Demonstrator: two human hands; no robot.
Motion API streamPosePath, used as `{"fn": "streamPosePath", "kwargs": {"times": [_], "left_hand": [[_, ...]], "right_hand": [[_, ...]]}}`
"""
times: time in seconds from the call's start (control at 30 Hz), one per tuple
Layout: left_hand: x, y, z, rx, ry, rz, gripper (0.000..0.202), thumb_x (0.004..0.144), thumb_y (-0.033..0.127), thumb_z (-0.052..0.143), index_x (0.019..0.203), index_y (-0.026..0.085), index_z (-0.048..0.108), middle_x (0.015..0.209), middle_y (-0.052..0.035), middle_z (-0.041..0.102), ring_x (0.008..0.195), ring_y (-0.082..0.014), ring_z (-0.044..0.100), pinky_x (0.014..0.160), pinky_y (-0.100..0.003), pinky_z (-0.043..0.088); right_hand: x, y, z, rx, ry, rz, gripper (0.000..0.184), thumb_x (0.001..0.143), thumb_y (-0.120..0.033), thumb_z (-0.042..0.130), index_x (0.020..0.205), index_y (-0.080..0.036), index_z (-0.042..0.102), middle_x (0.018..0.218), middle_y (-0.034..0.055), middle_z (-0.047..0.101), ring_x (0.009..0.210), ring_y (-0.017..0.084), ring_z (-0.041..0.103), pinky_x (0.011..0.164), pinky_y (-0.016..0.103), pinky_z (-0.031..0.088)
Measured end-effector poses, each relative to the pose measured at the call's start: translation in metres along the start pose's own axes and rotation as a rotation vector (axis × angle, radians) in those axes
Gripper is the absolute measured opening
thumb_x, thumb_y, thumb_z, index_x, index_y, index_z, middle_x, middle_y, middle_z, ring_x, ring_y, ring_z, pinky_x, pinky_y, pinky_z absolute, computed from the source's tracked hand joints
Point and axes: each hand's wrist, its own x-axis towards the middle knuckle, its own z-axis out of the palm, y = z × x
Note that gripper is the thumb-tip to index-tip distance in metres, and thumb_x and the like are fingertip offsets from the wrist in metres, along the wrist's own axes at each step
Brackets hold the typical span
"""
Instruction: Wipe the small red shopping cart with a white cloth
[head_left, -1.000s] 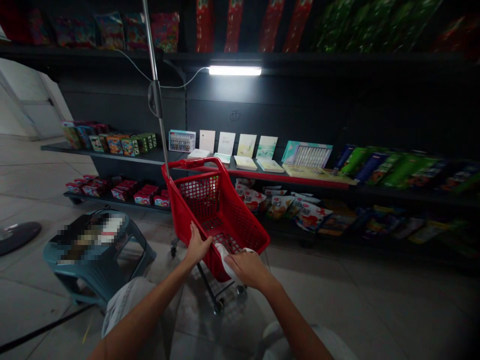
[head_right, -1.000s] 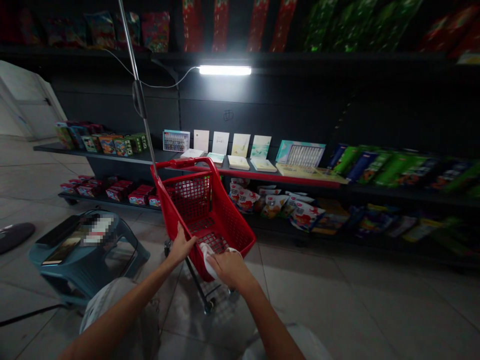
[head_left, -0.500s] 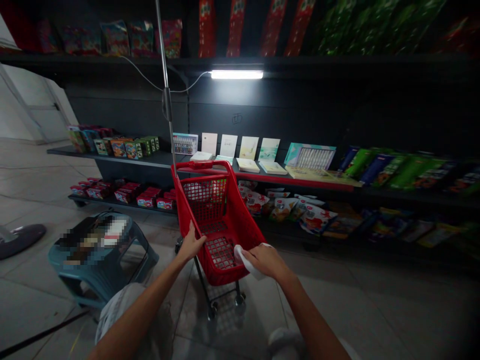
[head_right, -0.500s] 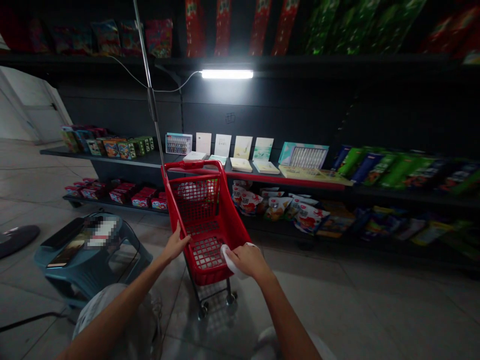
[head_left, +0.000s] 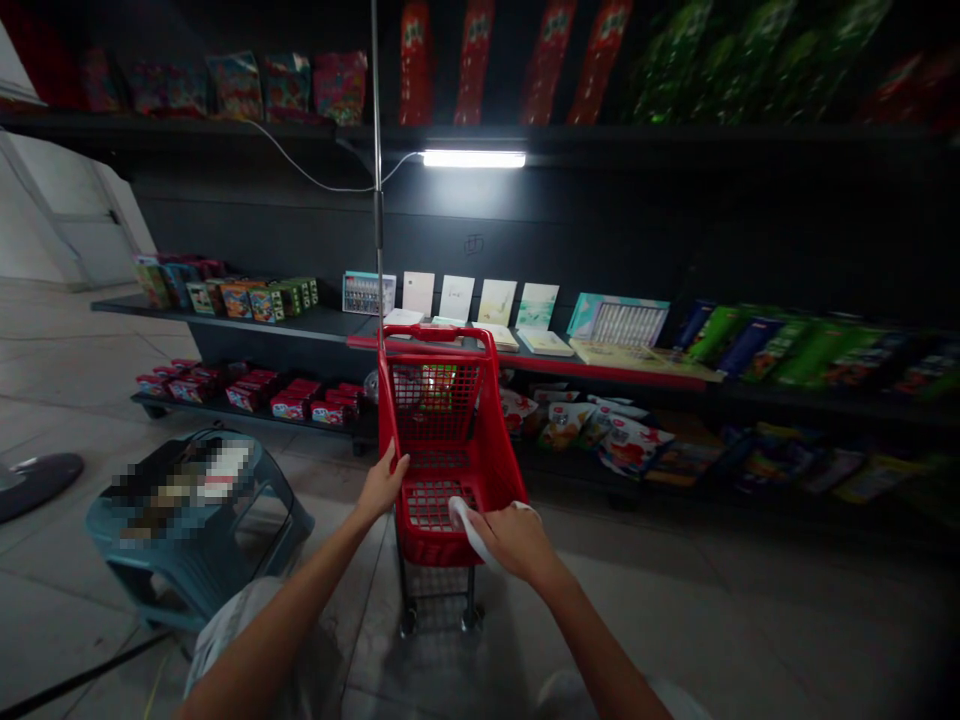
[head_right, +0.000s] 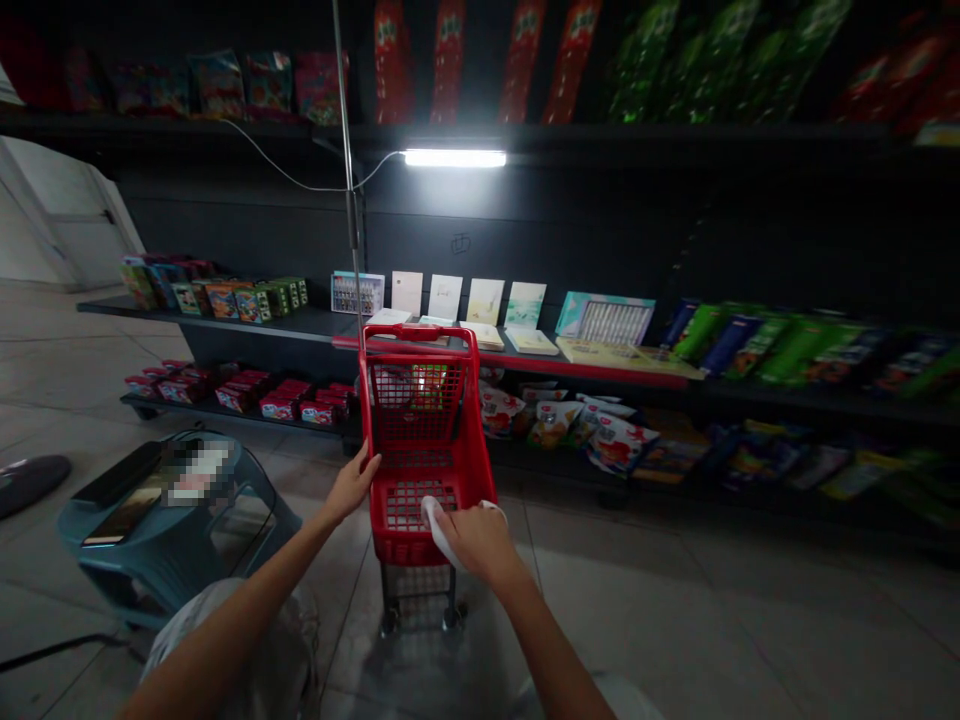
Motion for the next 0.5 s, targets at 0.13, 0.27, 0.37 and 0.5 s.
{"fn": "streamPosePath", "kwargs": {"times": [0.13, 0.27, 0.37, 0.5], "left_hand": [[-0.016, 0.001, 0.013, -0.020, -0.053, 0.128, 0.090, 0.088, 0.046, 0.065, 0.164, 0.017, 0.027, 0.165, -0.0120, 0.042, 0.151, -0.0296, 0.043, 0.127, -0.045, 0.032], [-0.024, 0.001, 0.024, -0.018, -0.051, 0.171, 0.079, 0.086, 0.031, 0.058, 0.161, 0.019, 0.033, 0.165, -0.0106, 0.041, 0.152, -0.0263, 0.040, 0.128, -0.044, 0.029], [-0.022, 0.004, 0.028, -0.020, 0.016, 0.184, 0.067, 0.087, 0.023, 0.050, 0.154, 0.021, 0.044, 0.159, -0.0078, 0.050, 0.148, -0.0236, 0.045, 0.128, -0.043, 0.030], [-0.012, 0.009, 0.030, -0.022, 0.059, 0.263, 0.051, 0.089, 0.022, 0.047, 0.139, 0.021, 0.059, 0.143, -0.0084, 0.063, 0.134, -0.0247, 0.056, 0.120, -0.044, 0.040]], "right_hand": [[0.001, -0.003, 0.002, -0.026, -0.009, -0.025, 0.054, 0.112, -0.042, 0.016, 0.153, -0.040, 0.050, 0.099, 0.0126, 0.080, 0.092, 0.026, 0.077, 0.087, 0.040, 0.048], [0.000, -0.001, 0.003, -0.004, -0.037, -0.064, 0.052, 0.111, -0.036, 0.022, 0.159, -0.036, 0.043, 0.102, 0.0148, 0.079, 0.093, 0.027, 0.076, 0.087, 0.040, 0.047], [-0.002, -0.003, 0.002, 0.062, -0.019, -0.051, 0.056, 0.111, -0.045, 0.018, 0.147, -0.034, 0.059, 0.101, 0.0132, 0.080, 0.095, 0.028, 0.076, 0.088, 0.040, 0.047], [0.000, -0.007, 0.005, 0.157, 0.008, -0.017, 0.070, 0.108, -0.060, 0.015, 0.119, -0.027, 0.076, 0.108, 0.0123, 0.080, 0.098, 0.029, 0.076, 0.092, 0.041, 0.047]]}}
